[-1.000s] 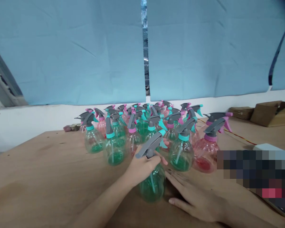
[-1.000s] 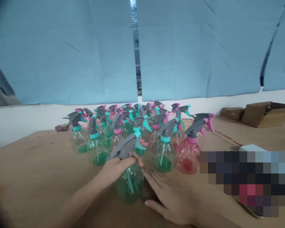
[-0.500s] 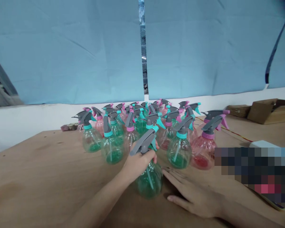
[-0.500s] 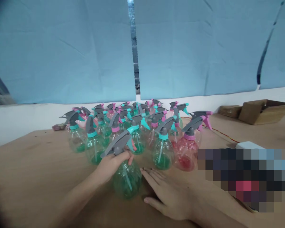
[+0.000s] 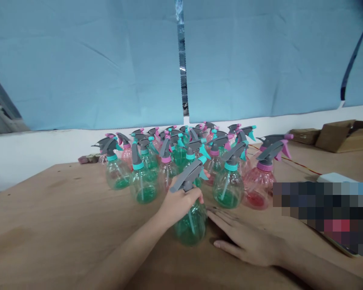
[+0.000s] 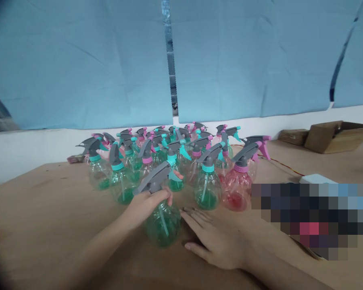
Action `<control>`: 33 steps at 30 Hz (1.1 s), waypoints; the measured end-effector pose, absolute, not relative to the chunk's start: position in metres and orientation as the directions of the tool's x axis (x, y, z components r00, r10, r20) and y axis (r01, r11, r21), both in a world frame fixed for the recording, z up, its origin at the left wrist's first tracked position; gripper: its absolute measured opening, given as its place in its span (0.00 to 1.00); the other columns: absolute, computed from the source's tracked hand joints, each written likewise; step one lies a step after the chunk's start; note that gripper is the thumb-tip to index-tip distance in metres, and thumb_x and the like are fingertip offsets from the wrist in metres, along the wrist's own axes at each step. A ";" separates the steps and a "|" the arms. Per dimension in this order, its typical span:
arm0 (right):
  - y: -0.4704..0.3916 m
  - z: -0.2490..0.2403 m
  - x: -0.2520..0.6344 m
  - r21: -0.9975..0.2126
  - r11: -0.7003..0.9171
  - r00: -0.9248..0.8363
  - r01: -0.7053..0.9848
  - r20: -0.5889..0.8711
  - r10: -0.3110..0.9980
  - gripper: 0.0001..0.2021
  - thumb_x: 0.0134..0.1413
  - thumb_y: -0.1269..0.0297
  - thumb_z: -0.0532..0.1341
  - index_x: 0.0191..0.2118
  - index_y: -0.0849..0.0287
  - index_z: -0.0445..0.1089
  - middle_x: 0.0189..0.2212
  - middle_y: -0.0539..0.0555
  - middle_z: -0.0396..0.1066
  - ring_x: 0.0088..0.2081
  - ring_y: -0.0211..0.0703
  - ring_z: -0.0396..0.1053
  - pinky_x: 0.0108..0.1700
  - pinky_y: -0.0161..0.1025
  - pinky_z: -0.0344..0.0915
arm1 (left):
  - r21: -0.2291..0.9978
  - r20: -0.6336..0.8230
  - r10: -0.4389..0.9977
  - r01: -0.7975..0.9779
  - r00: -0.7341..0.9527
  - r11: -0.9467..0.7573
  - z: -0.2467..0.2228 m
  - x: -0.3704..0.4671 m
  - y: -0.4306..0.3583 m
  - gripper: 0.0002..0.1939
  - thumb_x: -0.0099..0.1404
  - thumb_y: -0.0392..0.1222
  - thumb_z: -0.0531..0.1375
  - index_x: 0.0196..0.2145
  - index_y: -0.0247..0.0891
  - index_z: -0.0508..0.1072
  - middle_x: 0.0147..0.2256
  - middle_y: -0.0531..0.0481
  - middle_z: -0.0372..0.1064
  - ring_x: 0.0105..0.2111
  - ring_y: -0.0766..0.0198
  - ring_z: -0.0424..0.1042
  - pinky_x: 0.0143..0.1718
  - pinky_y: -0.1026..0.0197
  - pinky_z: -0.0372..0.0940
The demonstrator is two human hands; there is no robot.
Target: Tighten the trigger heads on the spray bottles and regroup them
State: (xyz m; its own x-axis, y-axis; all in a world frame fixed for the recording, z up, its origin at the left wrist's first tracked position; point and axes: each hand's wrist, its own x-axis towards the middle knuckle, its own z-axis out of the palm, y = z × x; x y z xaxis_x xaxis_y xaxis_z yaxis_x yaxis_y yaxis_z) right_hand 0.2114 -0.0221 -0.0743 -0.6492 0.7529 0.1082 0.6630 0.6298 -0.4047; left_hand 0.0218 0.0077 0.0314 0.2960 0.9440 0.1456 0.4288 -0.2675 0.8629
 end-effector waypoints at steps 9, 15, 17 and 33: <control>-0.021 -0.077 0.212 -0.420 0.649 -0.669 0.634 0.123 0.733 0.29 0.62 0.52 0.47 0.64 0.58 0.41 0.64 0.57 0.44 0.63 0.48 0.43 0.62 0.49 0.46 | 0.840 0.146 0.942 0.464 0.303 -0.279 0.030 0.022 0.009 0.13 0.51 0.38 0.51 0.11 0.39 0.62 0.22 0.52 0.66 0.29 0.62 0.66 0.34 0.60 0.63; -0.022 -0.070 0.210 -0.376 0.640 -0.666 0.670 0.076 0.742 0.30 0.62 0.50 0.45 0.64 0.62 0.43 0.64 0.59 0.43 0.63 0.48 0.43 0.62 0.48 0.45 | 0.838 0.139 0.943 0.472 0.303 -0.275 0.032 0.024 0.009 0.13 0.50 0.37 0.50 0.11 0.39 0.62 0.23 0.52 0.67 0.26 0.63 0.66 0.32 0.60 0.63; -0.022 -0.069 0.210 -0.372 0.639 -0.667 0.673 0.068 0.742 0.30 0.62 0.50 0.45 0.64 0.63 0.43 0.63 0.59 0.43 0.63 0.48 0.43 0.62 0.49 0.45 | 0.833 0.122 0.950 0.490 0.287 -0.256 0.032 0.024 0.009 0.13 0.51 0.37 0.51 0.11 0.40 0.63 0.23 0.52 0.67 0.27 0.63 0.66 0.34 0.60 0.63; -0.023 -0.072 0.210 -0.356 0.647 -0.661 0.675 0.099 0.744 0.29 0.62 0.51 0.45 0.63 0.63 0.46 0.62 0.60 0.47 0.62 0.49 0.46 0.62 0.49 0.47 | 0.836 0.164 0.921 0.446 0.353 -0.320 0.033 0.026 0.010 0.11 0.50 0.38 0.49 0.12 0.39 0.60 0.23 0.52 0.67 0.29 0.63 0.67 0.35 0.61 0.64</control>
